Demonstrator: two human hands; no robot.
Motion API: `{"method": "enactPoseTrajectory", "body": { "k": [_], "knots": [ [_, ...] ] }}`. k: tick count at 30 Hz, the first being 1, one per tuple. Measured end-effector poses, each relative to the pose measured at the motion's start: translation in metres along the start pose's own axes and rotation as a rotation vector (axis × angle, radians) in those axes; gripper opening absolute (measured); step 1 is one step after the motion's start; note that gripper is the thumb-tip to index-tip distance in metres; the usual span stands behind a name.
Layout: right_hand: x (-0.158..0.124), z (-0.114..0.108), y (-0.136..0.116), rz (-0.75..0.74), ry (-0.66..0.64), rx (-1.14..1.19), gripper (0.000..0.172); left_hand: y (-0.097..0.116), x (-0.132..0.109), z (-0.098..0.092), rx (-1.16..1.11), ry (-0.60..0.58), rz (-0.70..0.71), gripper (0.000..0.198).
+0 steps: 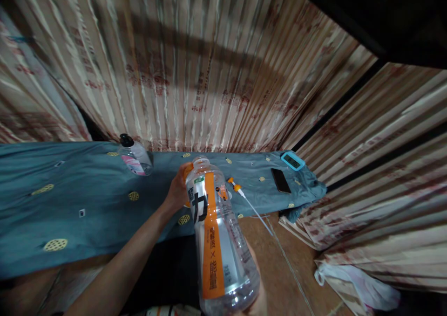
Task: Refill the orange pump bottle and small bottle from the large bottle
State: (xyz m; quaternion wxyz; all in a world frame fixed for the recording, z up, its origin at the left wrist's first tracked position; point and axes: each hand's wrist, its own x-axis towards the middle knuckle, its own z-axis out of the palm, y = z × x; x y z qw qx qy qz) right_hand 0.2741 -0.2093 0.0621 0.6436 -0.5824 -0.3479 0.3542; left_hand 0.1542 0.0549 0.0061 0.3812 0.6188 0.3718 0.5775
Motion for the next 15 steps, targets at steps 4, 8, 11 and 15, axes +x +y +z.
{"method": "enactPoseTrajectory", "body": {
  "k": [4,8,11,15],
  "knots": [
    [-0.0001,0.0012,-0.0013,-0.003,0.005,-0.002,0.035,0.0020,0.0003,-0.0006,-0.005,-0.006,0.004,0.055],
    [0.0003,0.0014,-0.0017,0.003,0.005,-0.001,0.034,0.0019,0.0002,-0.0003,-0.008,0.004,0.018,0.055],
    [0.0005,0.0016,-0.0009,0.011,-0.002,0.000,0.034,0.0007,0.0000,0.0002,-0.001,0.012,0.023,0.056],
    [-0.0006,0.0016,-0.0004,0.017,-0.004,0.002,0.035,-0.0019,-0.0001,0.0007,-0.010,0.005,0.045,0.054]
  ]
}}
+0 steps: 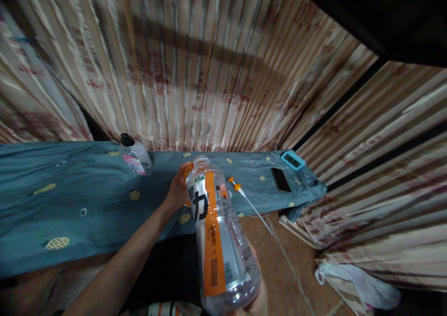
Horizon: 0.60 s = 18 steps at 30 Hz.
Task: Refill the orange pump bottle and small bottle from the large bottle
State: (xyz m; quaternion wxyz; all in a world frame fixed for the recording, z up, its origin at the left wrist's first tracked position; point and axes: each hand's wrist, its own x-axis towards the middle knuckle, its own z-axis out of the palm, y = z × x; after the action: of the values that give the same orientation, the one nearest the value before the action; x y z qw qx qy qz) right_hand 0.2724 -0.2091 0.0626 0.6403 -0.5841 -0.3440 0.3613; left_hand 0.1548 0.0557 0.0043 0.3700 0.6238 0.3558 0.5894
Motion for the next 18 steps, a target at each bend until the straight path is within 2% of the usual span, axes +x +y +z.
{"method": "enactPoseTrajectory", "body": {
  "k": [7,18],
  "knots": [
    [0.0000,-0.0020,-0.0012,0.002,0.010,0.005,0.033,-0.0020,0.0003,0.0001,0.024,0.007,0.008,0.056],
    [0.0025,-0.0018,-0.0016,0.002,0.012,0.019,0.032,0.0046,0.0000,-0.0009,0.017,-0.006,-0.053,0.056]
  ]
}}
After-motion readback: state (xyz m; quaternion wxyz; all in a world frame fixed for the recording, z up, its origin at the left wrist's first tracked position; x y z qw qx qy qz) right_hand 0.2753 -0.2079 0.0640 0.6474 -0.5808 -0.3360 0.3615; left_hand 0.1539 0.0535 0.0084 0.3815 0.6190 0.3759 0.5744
